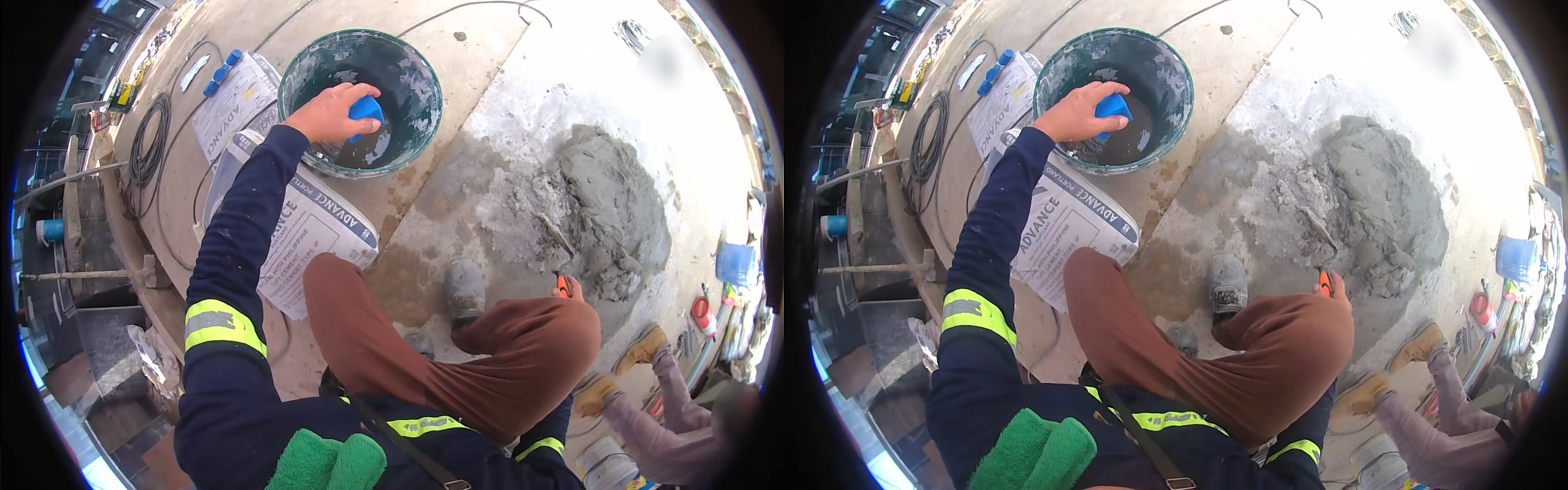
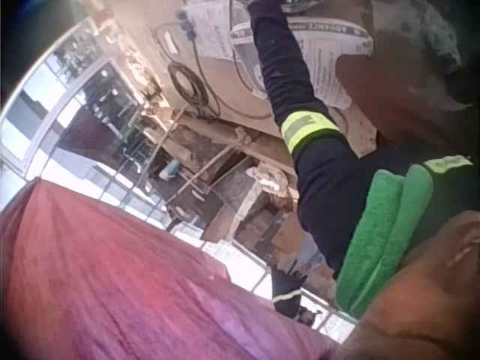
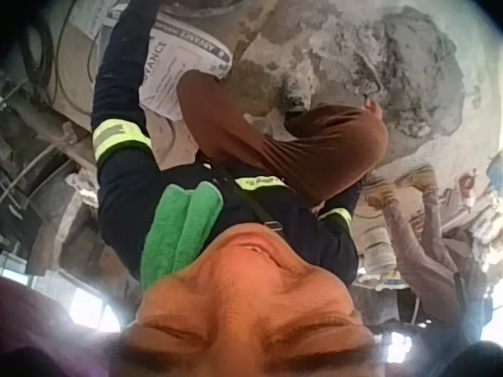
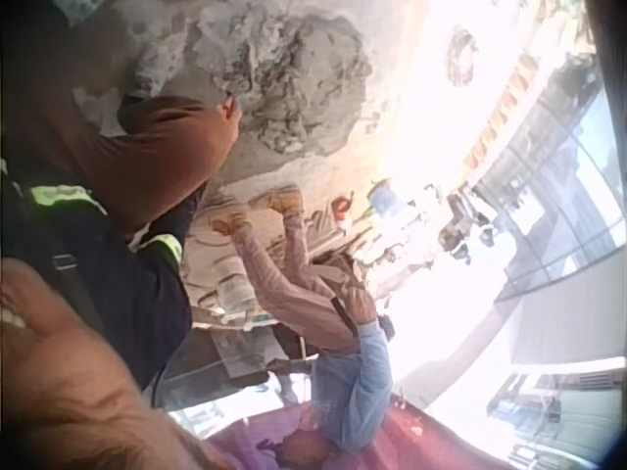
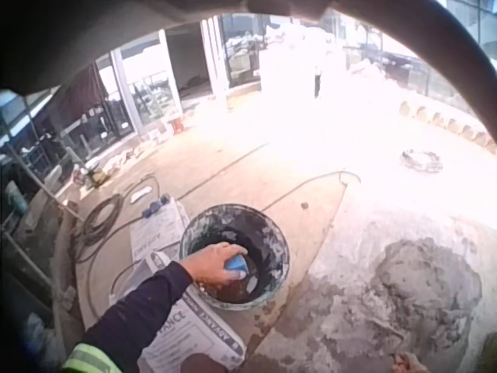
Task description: The person squats on a concrete floor and uses a trowel to spread and smooth a pile of wet cement. They repeatedly dip a blue sponge into a bucket of water and wipe the trowel and the edges of the patch.
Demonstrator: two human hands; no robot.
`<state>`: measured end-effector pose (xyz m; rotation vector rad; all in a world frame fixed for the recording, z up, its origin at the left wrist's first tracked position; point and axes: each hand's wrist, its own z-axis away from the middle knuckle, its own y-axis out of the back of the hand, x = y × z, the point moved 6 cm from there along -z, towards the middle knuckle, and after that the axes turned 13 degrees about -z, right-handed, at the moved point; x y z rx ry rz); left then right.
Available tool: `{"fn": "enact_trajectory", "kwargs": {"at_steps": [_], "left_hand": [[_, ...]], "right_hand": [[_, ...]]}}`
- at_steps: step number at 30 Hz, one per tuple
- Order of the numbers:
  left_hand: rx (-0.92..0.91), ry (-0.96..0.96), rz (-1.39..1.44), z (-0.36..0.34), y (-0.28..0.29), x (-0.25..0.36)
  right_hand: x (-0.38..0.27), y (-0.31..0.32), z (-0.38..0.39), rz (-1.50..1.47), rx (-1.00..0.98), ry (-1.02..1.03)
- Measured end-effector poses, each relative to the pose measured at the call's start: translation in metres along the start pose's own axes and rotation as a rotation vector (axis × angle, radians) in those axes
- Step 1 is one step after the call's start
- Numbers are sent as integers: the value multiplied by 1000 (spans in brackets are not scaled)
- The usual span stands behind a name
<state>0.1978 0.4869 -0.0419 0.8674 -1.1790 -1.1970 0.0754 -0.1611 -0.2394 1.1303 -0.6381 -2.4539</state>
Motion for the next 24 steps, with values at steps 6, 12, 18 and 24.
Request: {"fn": "enact_trajectory", "kwargs": {"at_steps": [6, 12, 18, 24], "left_hand": [[-106, 140, 498, -11, 3, 7], [-239, 82, 1198, -26, -4, 33], [-189, 30, 1330, -27, -12, 34], [-139, 84, 1104, -48, -16, 50]], "right_hand": [[-46, 10, 35, 51, 66, 156], [-27, 21, 35, -45, 109, 273], [-46, 24, 46, 5, 155, 307], [-28, 19, 37, -108, 152, 276]]}}
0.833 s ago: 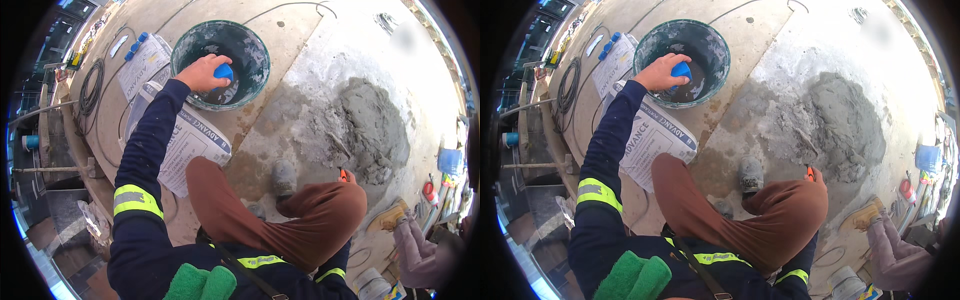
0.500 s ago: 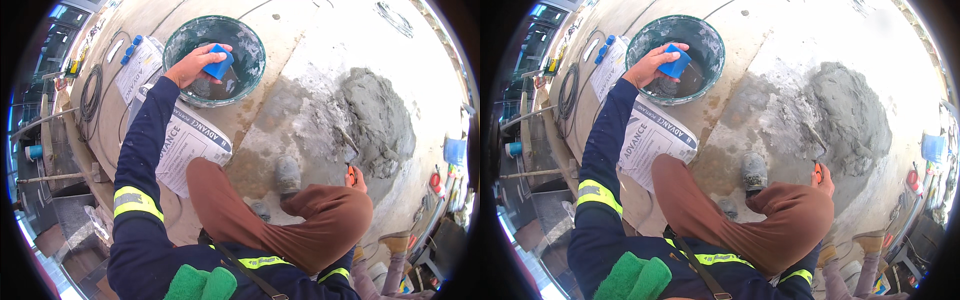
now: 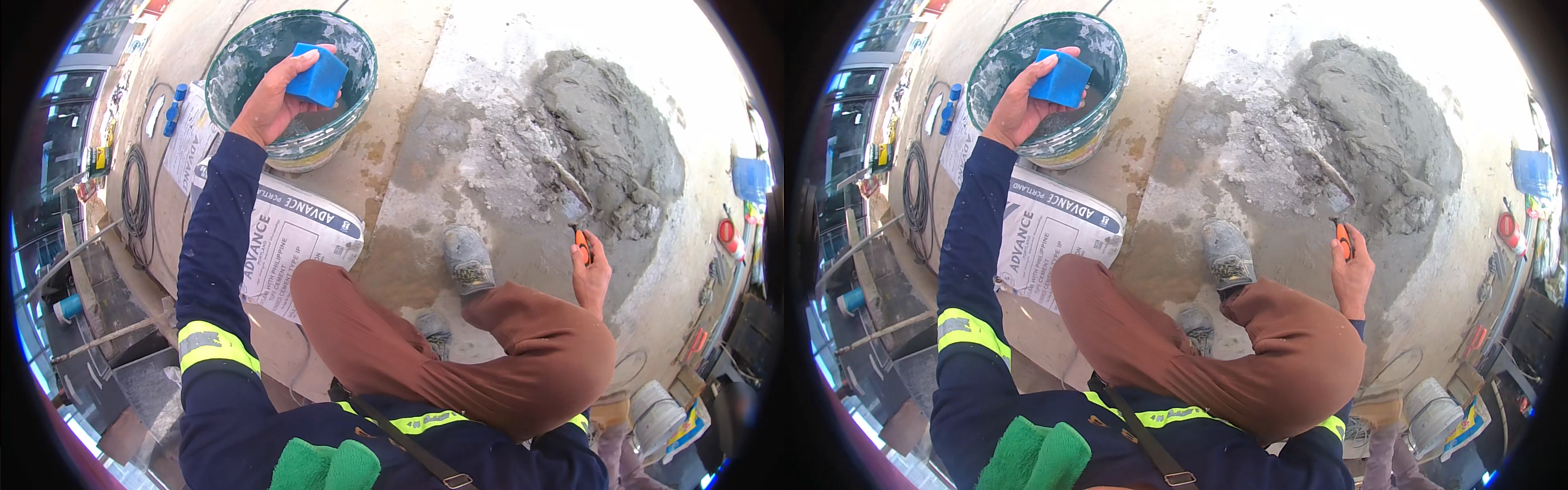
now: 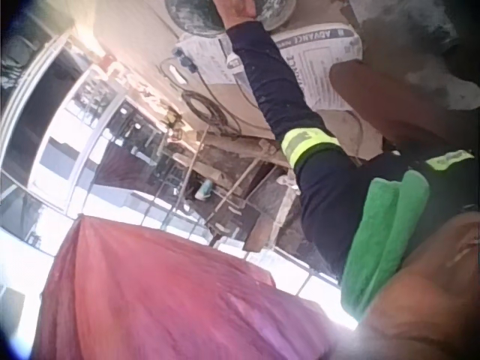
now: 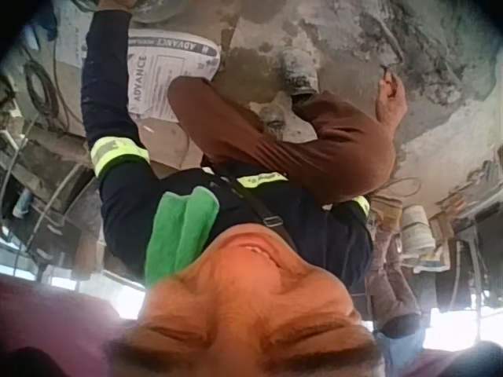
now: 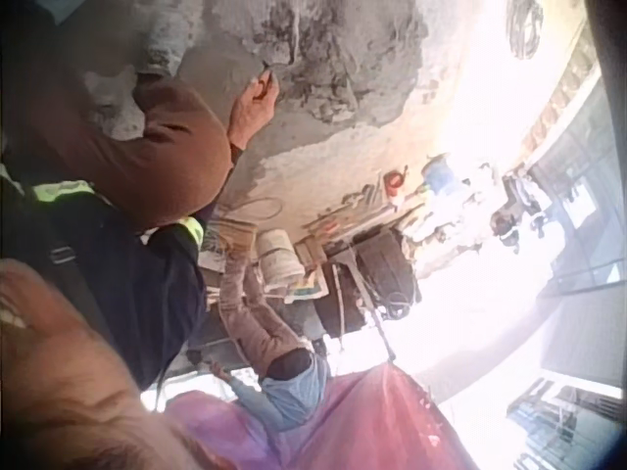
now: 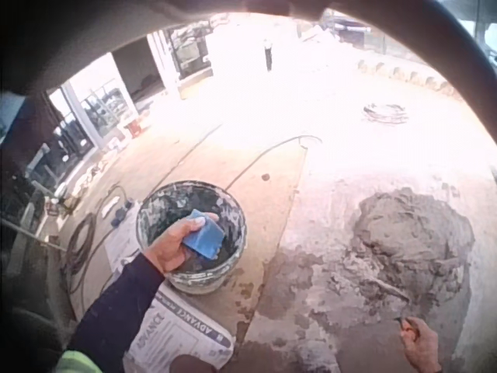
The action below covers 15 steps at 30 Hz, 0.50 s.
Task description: The person squats on a concrete floor and uses a trowel to spread and smooth a pile of wet cement. They repeatedly dip a blue sponge into a bucket of water and wipe the trowel and the edges of the patch.
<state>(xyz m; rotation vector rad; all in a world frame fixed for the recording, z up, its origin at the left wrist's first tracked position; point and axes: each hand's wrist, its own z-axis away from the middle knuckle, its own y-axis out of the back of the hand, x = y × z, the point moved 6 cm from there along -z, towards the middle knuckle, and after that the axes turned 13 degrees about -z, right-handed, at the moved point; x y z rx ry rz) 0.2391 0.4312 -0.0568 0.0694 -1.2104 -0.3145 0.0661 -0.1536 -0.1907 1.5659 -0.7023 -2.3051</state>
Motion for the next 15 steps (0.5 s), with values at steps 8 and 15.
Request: {"fn": "enact_trajectory", "kwargs": {"at_steps": [8, 15], "left_hand": [[-16, -24, 32, -6, -1, 10], [-2, -26, 1, -9, 7, 17]], "right_hand": [[8, -12, -14, 0, 29, 68], [16, -18, -19, -36, 12, 40]]}}
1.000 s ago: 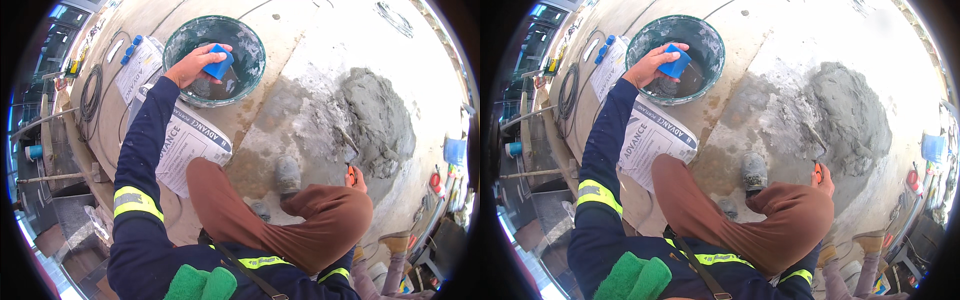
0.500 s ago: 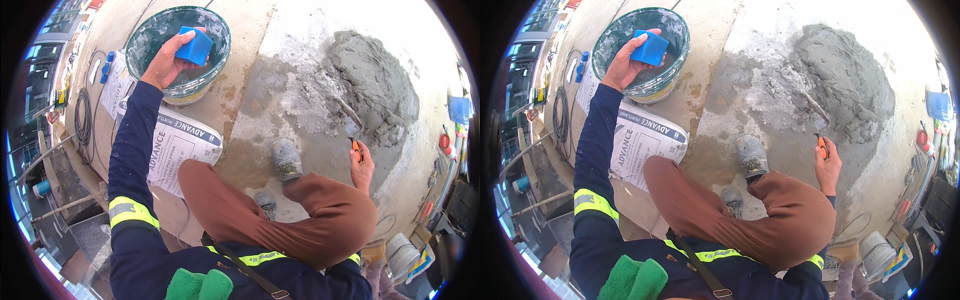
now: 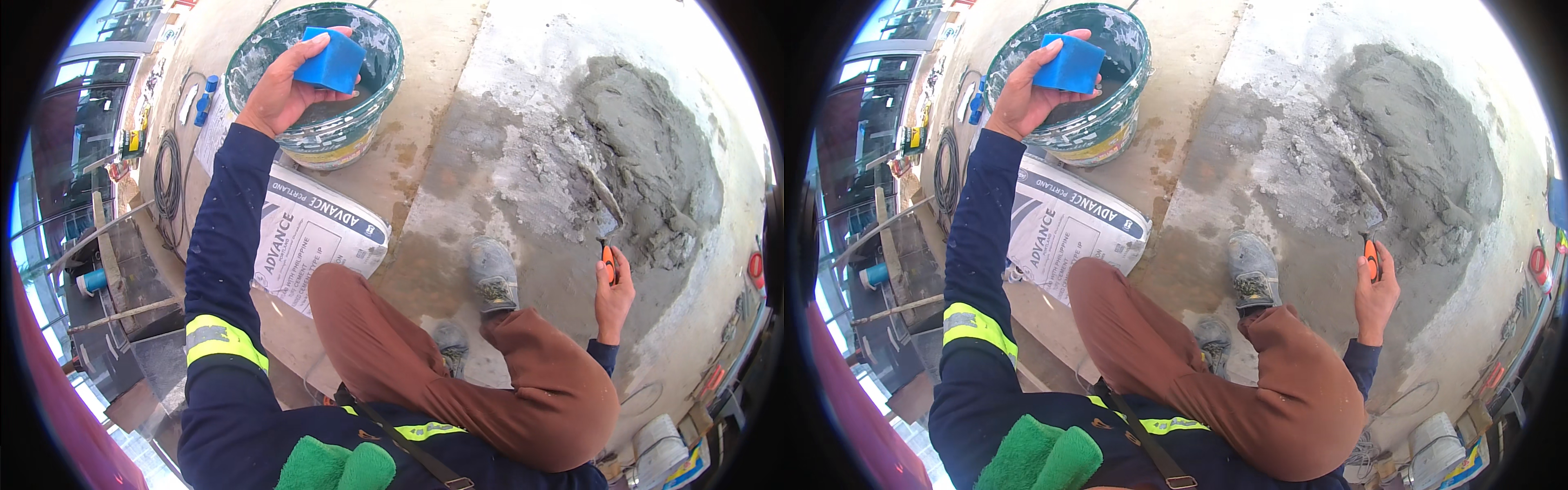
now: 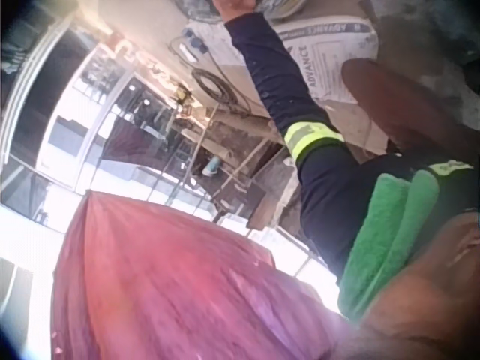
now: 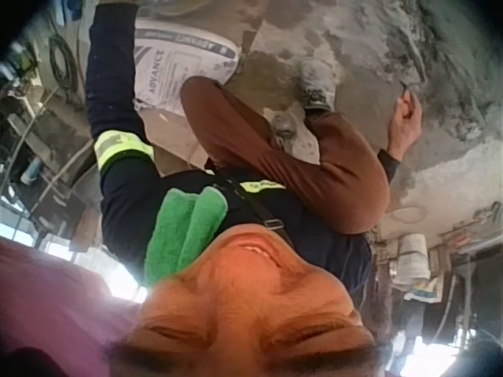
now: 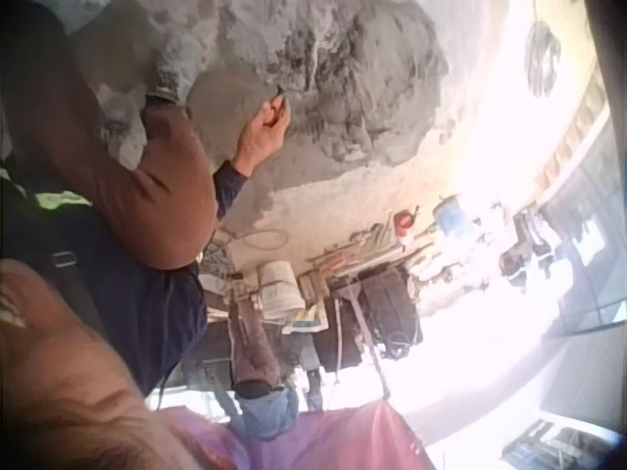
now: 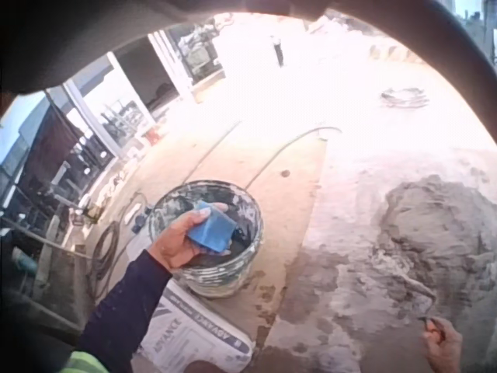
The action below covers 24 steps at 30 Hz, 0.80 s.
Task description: The person squats on a concrete floor and uses a trowel to spread and smooth a pile of wet cement. They repeatedly dip a blue sponge into a bucket of water and wipe the trowel and the edges of the patch.
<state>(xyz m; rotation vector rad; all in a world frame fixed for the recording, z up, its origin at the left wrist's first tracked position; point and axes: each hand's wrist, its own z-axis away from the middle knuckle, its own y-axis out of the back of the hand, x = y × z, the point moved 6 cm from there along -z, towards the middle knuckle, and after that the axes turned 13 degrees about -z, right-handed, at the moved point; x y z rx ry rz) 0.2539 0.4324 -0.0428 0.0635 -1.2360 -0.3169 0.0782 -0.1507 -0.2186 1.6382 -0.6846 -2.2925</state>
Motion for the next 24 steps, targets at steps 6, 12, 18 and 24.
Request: {"fn": "enact_trajectory", "kwargs": {"at_steps": [6, 12, 18, 24], "left_hand": [[-45, -27, -60, 0, 2, 6], [-75, -12, 16, -9, -15, 16], [-79, -77, 71, -11, -76, 29], [-335, -99, 192, -31, -203, 25]], "right_hand": [[-2, -8, -2, -70, -17, -40], [3, -4, -4, -106, 5, 39], [-1, 2, 6, -111, 9, 68], [-1, 0, 32, -63, -34, 157]]}}
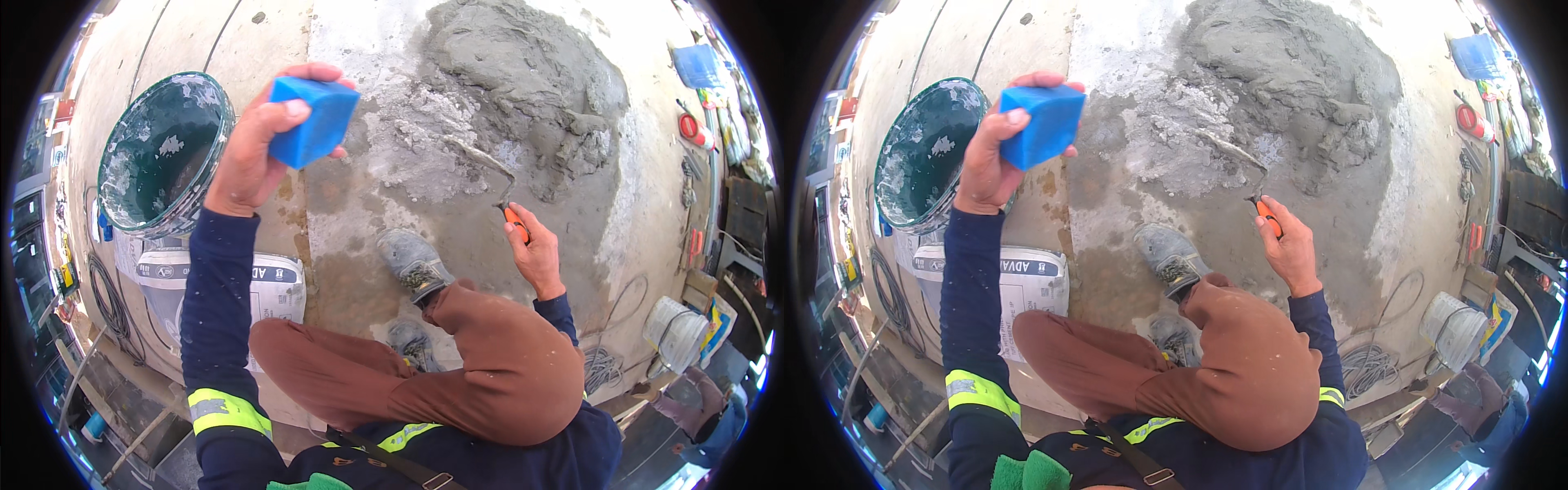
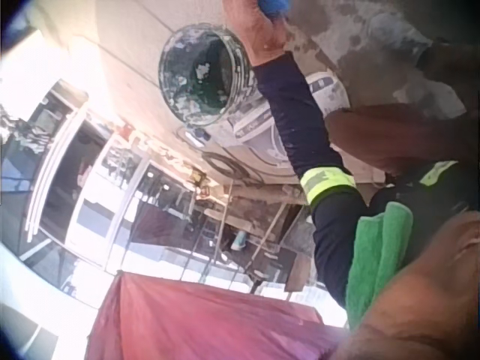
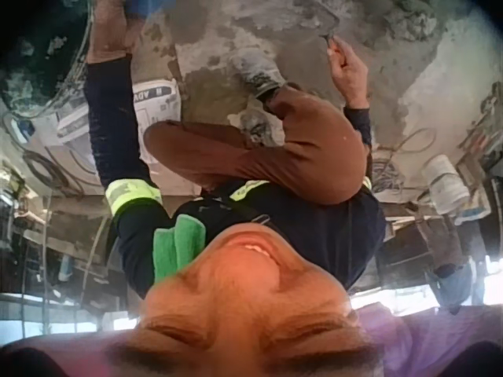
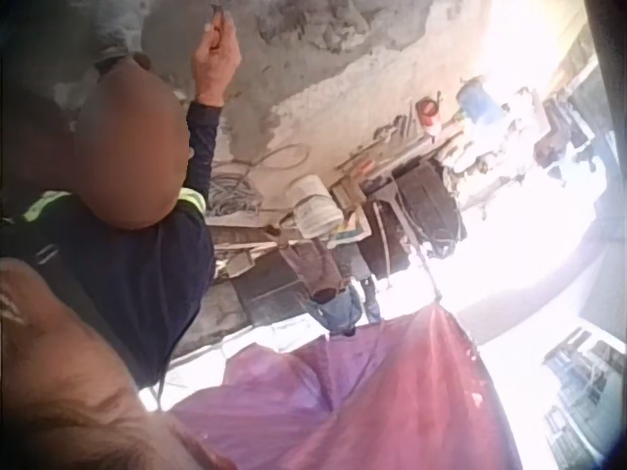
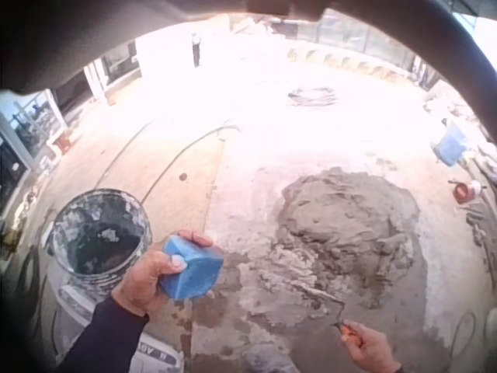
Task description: The person squats on a concrete floor and uses a trowel to spread and smooth a pile of wet cement. They repeatedly dip a blue sponge into a bucket of water and wipe the trowel and the edges of the patch.
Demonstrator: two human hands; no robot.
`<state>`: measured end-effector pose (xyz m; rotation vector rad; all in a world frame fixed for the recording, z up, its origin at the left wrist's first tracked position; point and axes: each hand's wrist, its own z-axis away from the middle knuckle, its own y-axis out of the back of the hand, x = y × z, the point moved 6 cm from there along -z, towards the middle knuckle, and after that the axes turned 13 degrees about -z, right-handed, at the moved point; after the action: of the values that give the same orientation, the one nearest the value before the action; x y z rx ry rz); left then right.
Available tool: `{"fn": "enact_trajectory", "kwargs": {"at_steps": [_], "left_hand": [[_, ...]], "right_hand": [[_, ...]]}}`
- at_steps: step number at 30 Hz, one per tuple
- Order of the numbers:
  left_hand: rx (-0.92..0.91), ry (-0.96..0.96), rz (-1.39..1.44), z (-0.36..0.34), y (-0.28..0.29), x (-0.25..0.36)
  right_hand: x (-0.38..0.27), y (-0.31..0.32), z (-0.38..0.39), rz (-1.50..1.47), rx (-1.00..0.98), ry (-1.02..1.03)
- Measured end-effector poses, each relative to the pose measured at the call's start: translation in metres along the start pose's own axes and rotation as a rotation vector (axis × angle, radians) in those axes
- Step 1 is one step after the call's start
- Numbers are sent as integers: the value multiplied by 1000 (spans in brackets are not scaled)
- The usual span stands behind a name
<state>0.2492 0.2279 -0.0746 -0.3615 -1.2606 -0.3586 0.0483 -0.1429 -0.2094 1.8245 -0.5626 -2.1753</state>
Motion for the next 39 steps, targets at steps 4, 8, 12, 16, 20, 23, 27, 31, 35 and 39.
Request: {"fn": "enact_trajectory", "kwargs": {"at_steps": [4, 8, 12, 16, 20, 23, 27, 31, 35, 39], "left_hand": [[-110, 91, -116, -46, -80, -45], [-190, 95, -498, -76, -133, -72], [-149, -106, -601, -110, -153, -113], [-199, -228, -767, -124, -167, -99], [-267, -198, -813, -125, -168, -91], [-279, -389, -881, -138, -181, -97], [-330, -399, -873, -158, -187, -99], [-325, -399, -925, -161, -186, -86], [-214, -468, -875, -162, -197, -100], [-71, -473, -855, -165, -209, -136]], "right_hand": [[25, -14, 4, 166, -54, 22], [43, -38, -21, 279, -71, 15], [41, -42, -41, 167, -72, 20], [24, -29, -30, 165, -55, 22], [8, -16, 7, 230, -52, -85], [31, -39, -10, 275, -44, -144], [48, -43, -34, 62, -42, -100], [22, -32, -2, 107, -30, -110], [35, -34, 5, 249, 21, -147], [42, -40, -14, 57, 24, -154]]}}
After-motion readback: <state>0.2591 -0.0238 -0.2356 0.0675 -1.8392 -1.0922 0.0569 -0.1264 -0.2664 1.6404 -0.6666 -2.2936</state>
